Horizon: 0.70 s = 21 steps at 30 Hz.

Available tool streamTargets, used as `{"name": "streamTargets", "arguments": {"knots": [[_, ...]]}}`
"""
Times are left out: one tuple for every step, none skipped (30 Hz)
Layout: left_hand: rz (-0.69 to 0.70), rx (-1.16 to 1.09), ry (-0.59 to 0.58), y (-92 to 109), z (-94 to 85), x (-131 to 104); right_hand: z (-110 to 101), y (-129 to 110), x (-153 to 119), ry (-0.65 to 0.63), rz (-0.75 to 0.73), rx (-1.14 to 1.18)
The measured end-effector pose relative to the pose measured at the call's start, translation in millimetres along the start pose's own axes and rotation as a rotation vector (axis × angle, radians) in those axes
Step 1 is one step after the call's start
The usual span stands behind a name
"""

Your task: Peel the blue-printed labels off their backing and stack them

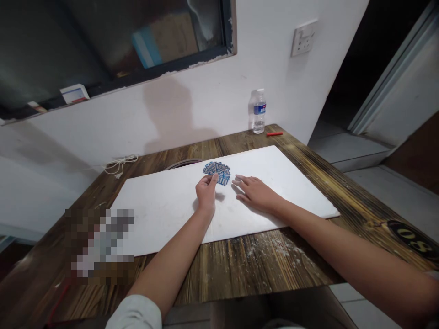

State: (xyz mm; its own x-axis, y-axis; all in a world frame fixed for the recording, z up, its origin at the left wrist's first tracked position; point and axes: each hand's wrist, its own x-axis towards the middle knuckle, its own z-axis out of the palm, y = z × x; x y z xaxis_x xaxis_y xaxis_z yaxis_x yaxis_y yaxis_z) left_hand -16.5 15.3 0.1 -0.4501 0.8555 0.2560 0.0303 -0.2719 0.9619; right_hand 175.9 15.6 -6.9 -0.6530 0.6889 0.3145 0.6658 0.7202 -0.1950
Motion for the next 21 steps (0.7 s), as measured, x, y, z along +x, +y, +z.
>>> {"name": "streamTargets", "arguments": {"knots": [[-0.001, -0.01, 0.009, -1, -0.3, 1, 0, 0, 1, -0.001, -0.002, -0.006], [-0.004, -0.019, 0.016, -2, -0.6, 2, 0, 1, 2, -0.005, -0.008, -0.01], [-0.007, -0.028, 0.02, -3, -0.9, 2, -1, 1, 4, -0.01, -0.014, -0.011], [-0.011, -0.035, 0.021, -4, -1.1, 3, -2, 1, 7, -0.017, -0.017, -0.01], [-0.016, -0.042, 0.019, -5, -1.3, 4, -3, 0, 10, -0.023, -0.012, -0.009], [-0.02, -0.048, 0.015, -6, -1.4, 5, -5, -1, 14, -0.028, 0.003, -0.009], [-0.023, -0.056, 0.01, -7, -1.4, 5, -6, -2, 19, -0.029, 0.024, -0.015], [-0.024, -0.064, 0.006, -7, -1.4, 5, -7, -5, 24, -0.026, 0.053, -0.029], [-0.024, -0.073, 0.005, -6, -1.2, 5, -7, -7, 29, -0.018, 0.087, -0.051], [-0.024, -0.08, 0.004, -5, -1.0, 4, -6, -10, 34, -0.009, 0.122, -0.079], [-0.026, -0.085, 0.005, -4, -0.7, 4, -5, -14, 38, -0.003, 0.165, -0.106], [-0.031, -0.086, 0.005, -3, -0.3, 3, -4, -17, 42, -0.002, 0.205, -0.13], [-0.041, -0.086, 0.007, -2, 0.1, 2, -2, -20, 45, -0.006, 0.243, -0.151], [-0.052, -0.084, 0.005, 0, 0.5, 0, -1, -22, 47, -0.014, 0.272, -0.165], [-0.062, -0.081, 0.006, 1, 0.8, -1, 0, -23, 48, -0.019, 0.287, -0.175], [-0.065, -0.088, 0.018, 2, 1.2, -2, 2, -24, 49, -0.021, 0.29, -0.182], [-0.07, -0.091, 0.018, 2, 1.5, -2, 3, -24, 49, -0.02, 0.285, -0.186], [-0.072, -0.09, 0.018, 2, 1.7, -3, 3, -24, 49, -0.016, 0.275, -0.187], [-0.072, -0.089, 0.018, 2, 1.8, -3, 4, -22, 48, -0.009, 0.262, -0.187], [-0.07, -0.084, 0.015, 2, 1.9, -4, 4, -21, 48, -0.002, 0.248, -0.185], [-0.068, -0.08, 0.012, 2, 1.9, -4, 4, -19, 47, 0.008, 0.236, -0.181]]}}
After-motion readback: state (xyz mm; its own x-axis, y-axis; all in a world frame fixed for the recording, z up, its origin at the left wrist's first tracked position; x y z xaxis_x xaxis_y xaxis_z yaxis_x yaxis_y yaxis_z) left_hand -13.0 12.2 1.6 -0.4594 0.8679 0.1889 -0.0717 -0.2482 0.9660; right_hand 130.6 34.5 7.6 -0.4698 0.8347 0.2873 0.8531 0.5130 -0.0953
